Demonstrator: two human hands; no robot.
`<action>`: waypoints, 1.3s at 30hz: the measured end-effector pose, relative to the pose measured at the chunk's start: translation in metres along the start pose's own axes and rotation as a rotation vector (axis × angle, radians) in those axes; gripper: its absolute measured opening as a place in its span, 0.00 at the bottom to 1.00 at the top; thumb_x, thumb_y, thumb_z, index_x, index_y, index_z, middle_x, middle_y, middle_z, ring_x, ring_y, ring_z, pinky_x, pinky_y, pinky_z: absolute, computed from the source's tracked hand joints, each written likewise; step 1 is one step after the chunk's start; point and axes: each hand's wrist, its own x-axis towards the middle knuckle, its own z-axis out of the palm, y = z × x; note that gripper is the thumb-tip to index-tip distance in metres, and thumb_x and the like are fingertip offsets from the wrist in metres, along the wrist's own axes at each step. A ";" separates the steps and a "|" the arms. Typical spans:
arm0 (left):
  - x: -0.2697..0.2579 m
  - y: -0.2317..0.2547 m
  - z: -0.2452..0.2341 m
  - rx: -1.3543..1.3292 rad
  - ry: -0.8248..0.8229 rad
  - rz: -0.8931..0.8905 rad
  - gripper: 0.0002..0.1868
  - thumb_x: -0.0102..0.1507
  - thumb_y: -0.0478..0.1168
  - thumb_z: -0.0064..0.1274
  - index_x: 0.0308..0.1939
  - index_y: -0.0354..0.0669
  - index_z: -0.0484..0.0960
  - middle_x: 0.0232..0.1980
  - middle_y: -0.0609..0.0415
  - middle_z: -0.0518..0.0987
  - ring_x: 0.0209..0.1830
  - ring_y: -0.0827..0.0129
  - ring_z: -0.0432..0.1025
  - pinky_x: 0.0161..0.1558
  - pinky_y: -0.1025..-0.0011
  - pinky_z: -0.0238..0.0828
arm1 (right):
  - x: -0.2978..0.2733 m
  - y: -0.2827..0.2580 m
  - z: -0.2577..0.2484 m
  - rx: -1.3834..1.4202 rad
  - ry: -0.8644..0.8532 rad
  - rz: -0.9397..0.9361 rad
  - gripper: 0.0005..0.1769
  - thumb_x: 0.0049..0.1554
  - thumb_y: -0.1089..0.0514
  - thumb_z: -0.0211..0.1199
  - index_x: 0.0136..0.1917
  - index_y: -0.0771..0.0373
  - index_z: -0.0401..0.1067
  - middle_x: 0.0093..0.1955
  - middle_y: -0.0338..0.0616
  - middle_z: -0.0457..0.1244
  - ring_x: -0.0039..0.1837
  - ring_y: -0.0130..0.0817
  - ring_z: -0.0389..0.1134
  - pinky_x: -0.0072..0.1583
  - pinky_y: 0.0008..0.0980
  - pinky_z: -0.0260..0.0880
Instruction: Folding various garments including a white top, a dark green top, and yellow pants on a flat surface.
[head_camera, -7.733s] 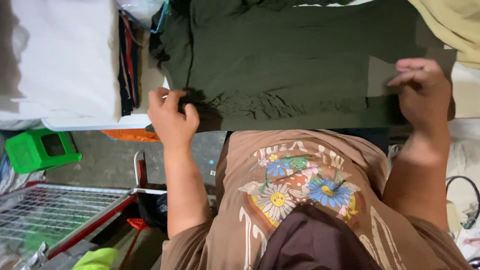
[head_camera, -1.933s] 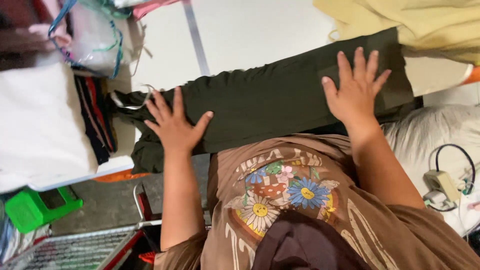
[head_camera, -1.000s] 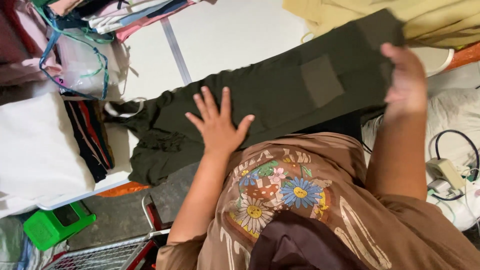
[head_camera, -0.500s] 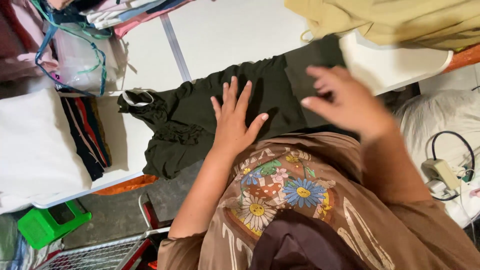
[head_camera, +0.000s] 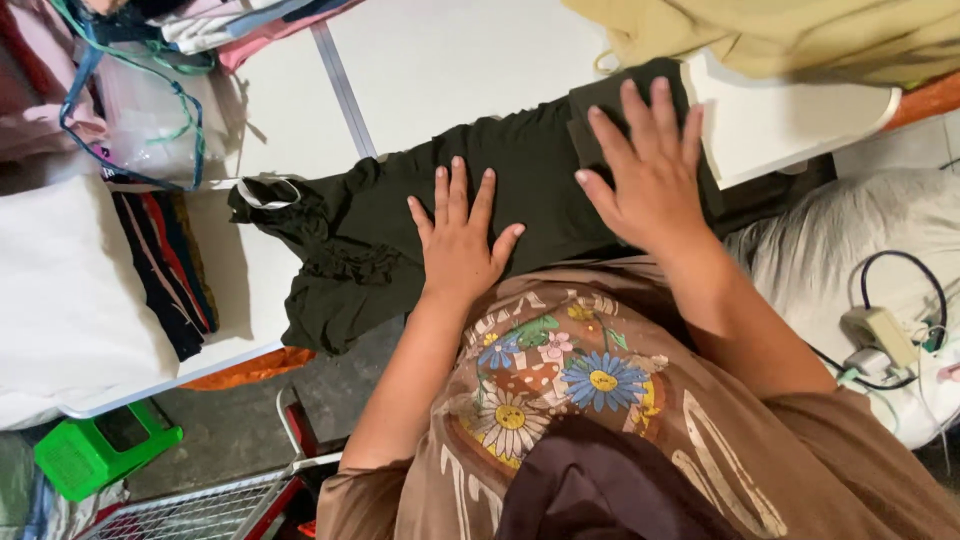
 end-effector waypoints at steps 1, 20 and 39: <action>0.001 0.000 -0.001 0.006 -0.008 -0.005 0.40 0.67 0.65 0.49 0.78 0.52 0.63 0.83 0.40 0.51 0.83 0.44 0.45 0.72 0.26 0.34 | 0.005 0.002 0.002 -0.066 -0.019 -0.031 0.36 0.64 0.43 0.63 0.79 0.59 0.64 0.85 0.59 0.48 0.86 0.61 0.40 0.79 0.69 0.33; -0.003 0.002 -0.029 -0.133 -0.042 -0.045 0.42 0.66 0.60 0.55 0.78 0.47 0.61 0.82 0.35 0.51 0.82 0.37 0.43 0.72 0.28 0.31 | -0.001 0.097 -0.034 0.742 -0.013 0.487 0.30 0.54 0.61 0.69 0.69 0.70 0.71 0.56 0.40 0.70 0.54 0.29 0.69 0.55 0.31 0.72; -0.016 -0.055 -0.087 -1.817 0.112 -0.431 0.30 0.66 0.36 0.61 0.70 0.35 0.68 0.64 0.47 0.78 0.62 0.63 0.74 0.64 0.61 0.74 | 0.001 -0.136 -0.060 0.609 -0.941 -0.609 0.30 0.60 0.47 0.63 0.72 0.61 0.66 0.66 0.53 0.66 0.62 0.50 0.70 0.58 0.42 0.71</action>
